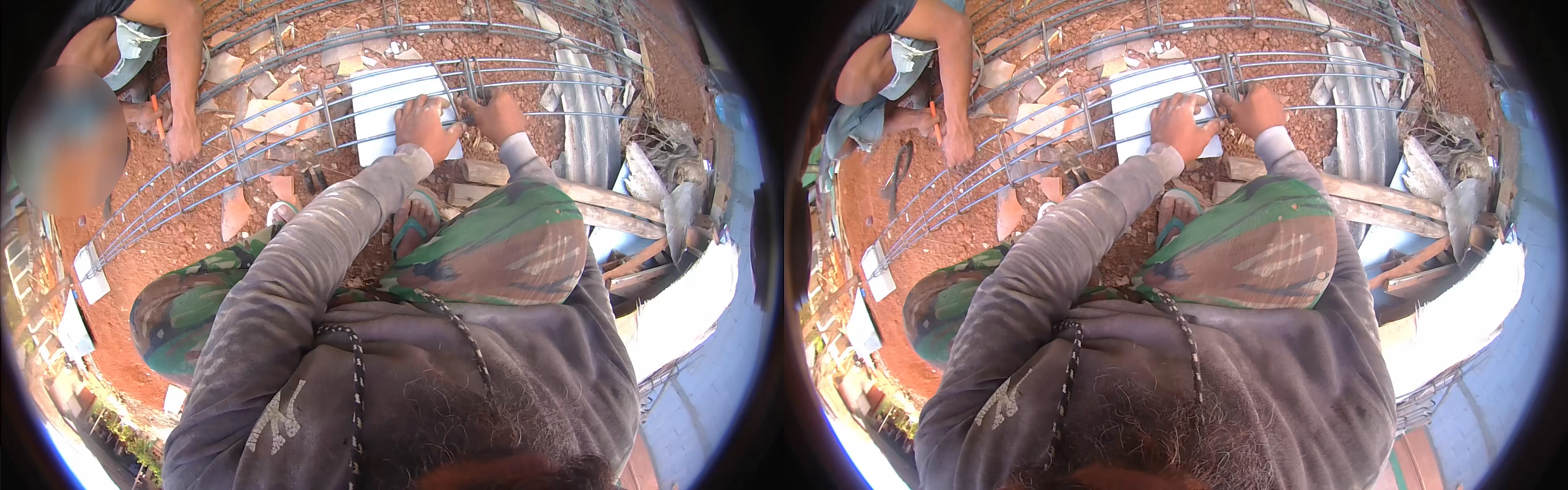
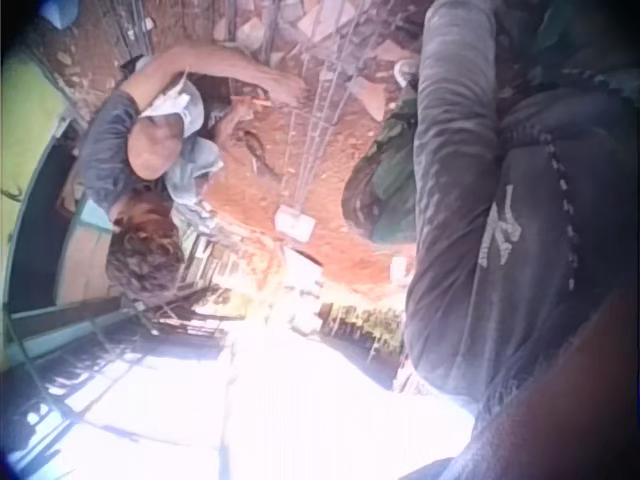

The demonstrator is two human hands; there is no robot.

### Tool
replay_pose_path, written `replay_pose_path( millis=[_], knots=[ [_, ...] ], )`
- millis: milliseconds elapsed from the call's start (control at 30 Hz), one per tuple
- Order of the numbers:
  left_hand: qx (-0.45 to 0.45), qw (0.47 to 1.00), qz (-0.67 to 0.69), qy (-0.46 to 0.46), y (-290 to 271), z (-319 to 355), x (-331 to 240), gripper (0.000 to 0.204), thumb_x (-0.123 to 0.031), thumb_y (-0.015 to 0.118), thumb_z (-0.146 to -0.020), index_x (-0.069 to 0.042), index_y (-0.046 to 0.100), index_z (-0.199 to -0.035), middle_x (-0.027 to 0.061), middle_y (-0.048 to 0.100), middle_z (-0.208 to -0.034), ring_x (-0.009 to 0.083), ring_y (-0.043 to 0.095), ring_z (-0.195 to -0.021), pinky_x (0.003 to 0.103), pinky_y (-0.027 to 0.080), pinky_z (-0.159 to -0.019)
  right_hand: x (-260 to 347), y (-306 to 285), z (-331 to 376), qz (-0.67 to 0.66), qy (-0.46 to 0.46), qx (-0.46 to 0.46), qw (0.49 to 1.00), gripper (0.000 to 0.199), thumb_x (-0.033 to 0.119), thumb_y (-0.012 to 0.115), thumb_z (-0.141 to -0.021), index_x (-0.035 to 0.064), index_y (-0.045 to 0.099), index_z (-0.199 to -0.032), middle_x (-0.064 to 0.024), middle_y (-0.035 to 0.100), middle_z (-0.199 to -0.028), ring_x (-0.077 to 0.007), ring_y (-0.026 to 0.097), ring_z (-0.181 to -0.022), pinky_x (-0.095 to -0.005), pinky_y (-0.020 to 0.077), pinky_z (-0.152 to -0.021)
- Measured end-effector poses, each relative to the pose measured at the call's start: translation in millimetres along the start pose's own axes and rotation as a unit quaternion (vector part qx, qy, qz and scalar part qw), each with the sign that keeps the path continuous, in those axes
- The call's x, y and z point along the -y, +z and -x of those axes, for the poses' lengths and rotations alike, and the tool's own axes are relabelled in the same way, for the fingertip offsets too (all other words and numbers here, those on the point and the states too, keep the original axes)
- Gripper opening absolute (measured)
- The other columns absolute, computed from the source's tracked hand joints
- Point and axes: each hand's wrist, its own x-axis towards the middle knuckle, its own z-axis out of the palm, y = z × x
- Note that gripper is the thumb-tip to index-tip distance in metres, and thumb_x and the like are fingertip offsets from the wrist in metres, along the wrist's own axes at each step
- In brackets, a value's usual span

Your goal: The person uses pliers to twist and secure metal wires onto a rebar frame while another person assists by holding the structure.

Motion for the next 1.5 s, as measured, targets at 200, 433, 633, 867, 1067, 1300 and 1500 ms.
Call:
replay_pose_path(
  millis=[200, 433, 633, 867, 1067, 1300, 1500],
  knots=[
    [0.011, 0.999, -0.023, 0.029, -2.3, 11.9, 19.5, 0.039, -0.034, 0.075, -0.086, -0.014, 0.071, -0.119, 0.0088, 0.064, -0.124, 0.0318, 0.053, -0.126, 0.048, 0.037, -0.109, -45.9, -8.4, -17.9, -0.037, 0.019, -0.101, 0.994, 0.040, 0.038, 0.074, -0.087, 0.0015, 0.076, -0.102, -0.0253, 0.074, -0.095, -0.0425, 0.072, -0.094, -0.0497, 0.0560, -0.087],
    [-0.018, 0.995, -0.017, 0.093, -4.5, 20.1, 29.1, 0.027, -0.025, 0.070, -0.087, -0.015, 0.074, -0.112, 0.0078, 0.064, -0.116, 0.0308, 0.054, -0.119, 0.047, 0.040, -0.104, -135.8, -56.9, -36.2, 0.028, 0.107, -0.241, 0.964, 0.038, 0.035, 0.078, -0.085, 0.0016, 0.075, -0.102, -0.0228, 0.076, -0.096, -0.0393, 0.074, -0.093, -0.0472, 0.0565, -0.086],
    [-0.032, 0.996, -0.019, 0.086, -13.5, 27.9, 42.5, 0.027, -0.023, 0.068, -0.087, -0.014, 0.074, -0.111, 0.0089, 0.064, -0.116, 0.0316, 0.055, -0.118, 0.046, 0.040, -0.104, -26.1, -30.9, 28.0, -0.131, -0.001, -0.182, 0.975, 0.035, 0.030, 0.079, -0.088, -0.0001, 0.076, -0.105, -0.0191, 0.076, -0.089, -0.0300, 0.073, -0.082, -0.0407, 0.0570, -0.080],
    [-0.086, 0.988, -0.106, 0.068, -63.4, -23.4, 57.2, 0.029, -0.033, 0.072, -0.086, -0.014, 0.074, -0.107, 0.0136, 0.066, -0.117, 0.0355, 0.058, -0.118, 0.048, 0.042, -0.106, -28.9, 54.2, 87.3, -0.292, 0.103, 0.024, 0.951, 0.045, 0.035, 0.081, -0.084, -0.0045, 0.075, -0.105, -0.0182, 0.076, -0.086, -0.0250, 0.073, -0.081, -0.0374, 0.0555, -0.077],
    [0.130, 0.978, -0.134, 0.087, -79.0, -18.3, 59.9, 0.038, -0.040, 0.076, -0.084, -0.009, 0.073, -0.104, 0.0165, 0.072, -0.103, 0.0335, 0.068, -0.103, 0.045, 0.053, -0.091, -5.2, 30.2, 80.5, -0.484, 0.202, 0.135, 0.841, 0.044, 0.024, 0.078, -0.088, -0.0045, 0.065, -0.119, -0.0089, 0.071, -0.102, -0.0071, 0.049, -0.059, -0.0248, 0.0364, -0.050],
    [0.063, 0.983, -0.090, 0.144, -44.6, 23.2, 37.4, 0.039, -0.034, 0.076, -0.081, -0.006, 0.069, -0.108, 0.0128, 0.064, -0.111, 0.0343, 0.057, -0.115, 0.046, 0.045, -0.102, -46.2, 21.0, 61.5, -0.641, 0.280, 0.094, 0.708, 0.023, 0.025, 0.072, -0.088, 0.0099, 0.059, -0.100, -0.0038, 0.059, -0.086, -0.0052, 0.035, -0.052, -0.0241, 0.0254, -0.042],
    [0.075, 0.987, -0.053, 0.130, -44.1, 45.3, 45.6, 0.035, -0.029, 0.074, -0.083, -0.006, 0.068, -0.109, 0.0123, 0.063, -0.114, 0.0329, 0.057, -0.116, 0.047, 0.044, -0.103, -50.2, 11.3, 72.2, -0.691, 0.346, 0.115, 0.625, 0.015, 0.018, 0.067, -0.088, 0.0084, 0.059, -0.096, 0.0021, 0.048, -0.075, -0.0067, 0.033, -0.052, -0.0232, 0.0264, -0.042]
  ],
)
